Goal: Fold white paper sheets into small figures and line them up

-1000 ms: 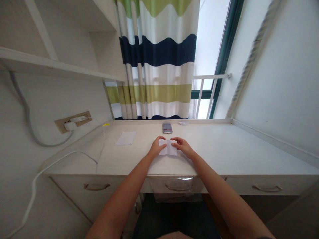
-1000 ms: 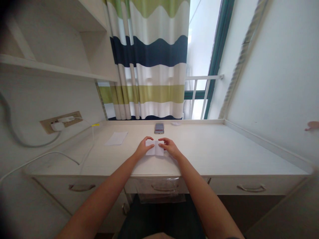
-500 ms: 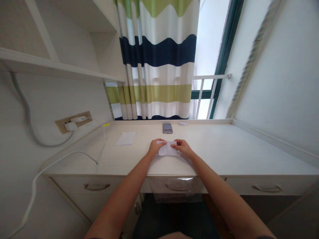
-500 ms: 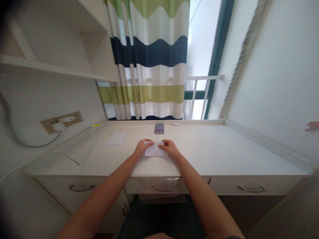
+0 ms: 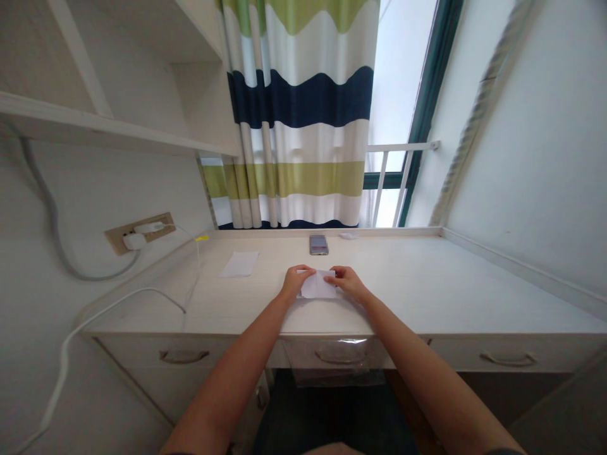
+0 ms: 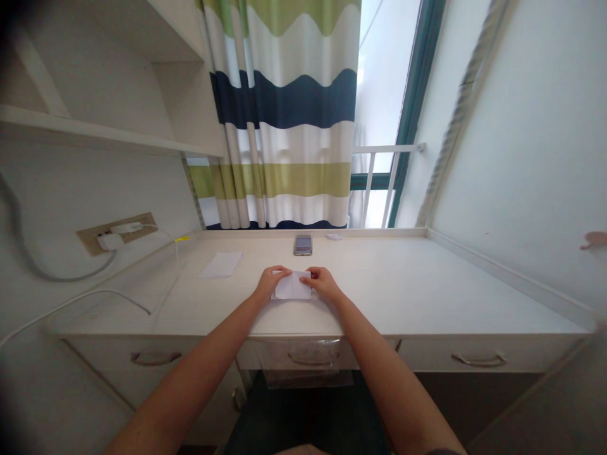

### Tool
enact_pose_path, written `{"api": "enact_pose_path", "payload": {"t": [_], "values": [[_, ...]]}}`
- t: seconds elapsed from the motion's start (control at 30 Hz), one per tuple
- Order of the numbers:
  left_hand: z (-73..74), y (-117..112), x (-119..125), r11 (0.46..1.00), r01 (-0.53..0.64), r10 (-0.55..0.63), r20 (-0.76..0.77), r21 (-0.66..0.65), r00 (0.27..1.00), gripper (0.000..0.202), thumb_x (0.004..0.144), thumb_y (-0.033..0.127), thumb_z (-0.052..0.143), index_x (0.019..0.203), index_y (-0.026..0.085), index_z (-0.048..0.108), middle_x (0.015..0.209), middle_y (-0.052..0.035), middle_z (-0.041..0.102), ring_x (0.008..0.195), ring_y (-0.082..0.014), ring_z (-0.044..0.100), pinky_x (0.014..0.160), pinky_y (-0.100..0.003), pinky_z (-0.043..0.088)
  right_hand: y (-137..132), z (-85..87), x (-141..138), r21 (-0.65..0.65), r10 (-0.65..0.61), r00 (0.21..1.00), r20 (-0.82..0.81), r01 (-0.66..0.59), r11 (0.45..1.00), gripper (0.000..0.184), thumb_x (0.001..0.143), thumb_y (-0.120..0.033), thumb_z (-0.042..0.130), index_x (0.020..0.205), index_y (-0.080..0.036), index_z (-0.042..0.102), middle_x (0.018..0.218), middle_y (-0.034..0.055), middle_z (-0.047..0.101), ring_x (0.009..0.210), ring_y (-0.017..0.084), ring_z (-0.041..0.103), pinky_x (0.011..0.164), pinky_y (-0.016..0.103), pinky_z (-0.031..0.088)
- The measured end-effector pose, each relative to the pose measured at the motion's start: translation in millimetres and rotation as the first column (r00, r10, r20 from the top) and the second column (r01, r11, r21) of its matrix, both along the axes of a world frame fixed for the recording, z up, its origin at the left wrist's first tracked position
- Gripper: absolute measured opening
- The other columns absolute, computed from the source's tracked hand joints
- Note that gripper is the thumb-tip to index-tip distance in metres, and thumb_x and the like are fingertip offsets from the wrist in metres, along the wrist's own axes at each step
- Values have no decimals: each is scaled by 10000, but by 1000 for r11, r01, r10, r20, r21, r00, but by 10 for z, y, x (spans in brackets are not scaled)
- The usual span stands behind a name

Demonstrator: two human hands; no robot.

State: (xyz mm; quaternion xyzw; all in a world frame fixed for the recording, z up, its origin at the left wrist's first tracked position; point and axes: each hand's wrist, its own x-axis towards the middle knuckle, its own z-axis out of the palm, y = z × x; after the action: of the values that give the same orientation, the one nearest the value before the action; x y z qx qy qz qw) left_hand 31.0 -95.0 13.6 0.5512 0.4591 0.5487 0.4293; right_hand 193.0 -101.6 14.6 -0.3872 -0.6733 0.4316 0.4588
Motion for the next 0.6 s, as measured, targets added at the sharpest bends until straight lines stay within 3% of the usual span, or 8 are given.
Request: {"api": "enact_pose_path", "payload": {"t": [0.13,0.37,0.47,0.6], "values": [[9,-16,7,999,2,0,59,-34,998,174,498,281,651,559,132,586,512,6,535,500,-119,482,462,-219,345,-10,-1,-2,-12,-4,1000,-1,4,1000,280,541,-381,644,579,-139,510,486,-45,446,460,74,395,444,211,281],[20,-20,7,978,187,-156,273,-90,949,275,556,351,619,706,120,624,625,-31,599,525,-120,511,482,-224,366,-44,43,1,-11,-38,999,-15,38,999,276,547,-378,636,590,-132,517,484,-48,439,463,71,389,449,209,283],[17,-25,17,981,180,-164,179,-78,970,280,555,351,624,706,115,624,585,-23,591,505,-118,503,475,-224,359,-50,54,-3,-32,-43,999,-17,43,999,280,542,-378,637,585,-130,514,481,-47,445,457,71,391,444,209,280],[19,-25,19,996,51,-48,-47,70,998,177,524,256,650,648,130,641,656,-34,627,622,-142,541,575,-234,393,-37,30,1,-32,-14,1000,-23,13,999,285,545,-386,638,597,-131,523,488,-45,458,458,74,402,444,209,288]]}}
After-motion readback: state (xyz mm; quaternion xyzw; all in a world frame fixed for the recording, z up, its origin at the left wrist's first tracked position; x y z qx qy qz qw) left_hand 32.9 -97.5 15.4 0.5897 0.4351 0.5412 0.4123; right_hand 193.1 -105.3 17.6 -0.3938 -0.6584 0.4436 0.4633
